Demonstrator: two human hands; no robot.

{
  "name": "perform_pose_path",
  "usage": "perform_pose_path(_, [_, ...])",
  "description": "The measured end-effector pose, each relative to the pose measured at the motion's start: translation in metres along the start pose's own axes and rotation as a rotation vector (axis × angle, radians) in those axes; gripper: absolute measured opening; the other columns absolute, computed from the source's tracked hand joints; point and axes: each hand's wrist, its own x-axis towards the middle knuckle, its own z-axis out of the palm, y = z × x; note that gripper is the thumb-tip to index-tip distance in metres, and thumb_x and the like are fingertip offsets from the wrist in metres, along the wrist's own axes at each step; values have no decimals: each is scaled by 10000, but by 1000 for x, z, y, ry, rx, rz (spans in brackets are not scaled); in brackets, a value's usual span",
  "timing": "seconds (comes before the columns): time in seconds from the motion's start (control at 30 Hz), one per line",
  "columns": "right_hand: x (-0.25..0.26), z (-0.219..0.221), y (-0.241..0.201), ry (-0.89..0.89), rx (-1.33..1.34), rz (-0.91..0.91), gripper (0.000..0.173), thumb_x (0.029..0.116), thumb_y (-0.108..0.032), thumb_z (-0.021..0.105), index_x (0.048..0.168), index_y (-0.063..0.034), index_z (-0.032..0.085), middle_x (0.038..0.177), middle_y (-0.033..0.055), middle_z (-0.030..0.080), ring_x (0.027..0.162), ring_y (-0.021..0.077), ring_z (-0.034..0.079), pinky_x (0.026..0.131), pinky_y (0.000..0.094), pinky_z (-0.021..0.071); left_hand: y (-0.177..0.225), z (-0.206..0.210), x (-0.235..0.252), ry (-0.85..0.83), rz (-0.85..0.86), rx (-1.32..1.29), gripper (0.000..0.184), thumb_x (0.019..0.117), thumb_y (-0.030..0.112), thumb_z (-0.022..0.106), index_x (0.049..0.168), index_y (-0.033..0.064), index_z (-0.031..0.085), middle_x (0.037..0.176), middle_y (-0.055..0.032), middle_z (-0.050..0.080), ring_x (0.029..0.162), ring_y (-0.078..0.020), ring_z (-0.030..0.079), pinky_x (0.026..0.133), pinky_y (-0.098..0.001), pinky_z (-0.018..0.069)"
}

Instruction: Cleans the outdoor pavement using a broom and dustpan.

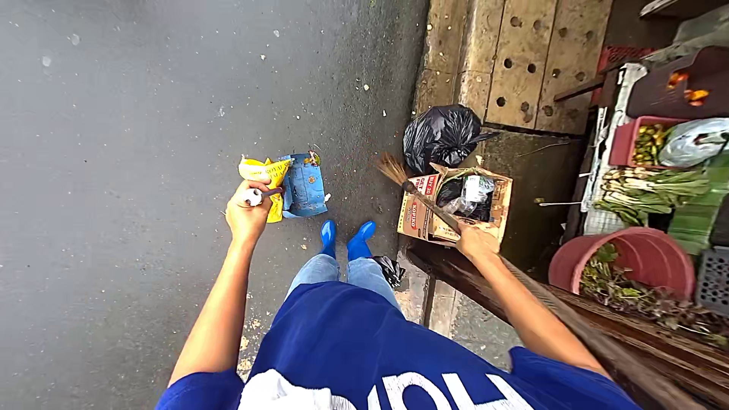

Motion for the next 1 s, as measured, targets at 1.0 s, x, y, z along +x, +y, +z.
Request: perform_pose_path(1.0, [-13,-145,51,73,243,-84,542,1005,-252,686,1522,-194,533,1337,271,643,1180,469,628,994,674,449,-21,-79,-20,428,10,-238,211,671,-68,660,868,-72,585,922,-51,711,891,-39,679,820,-238,571])
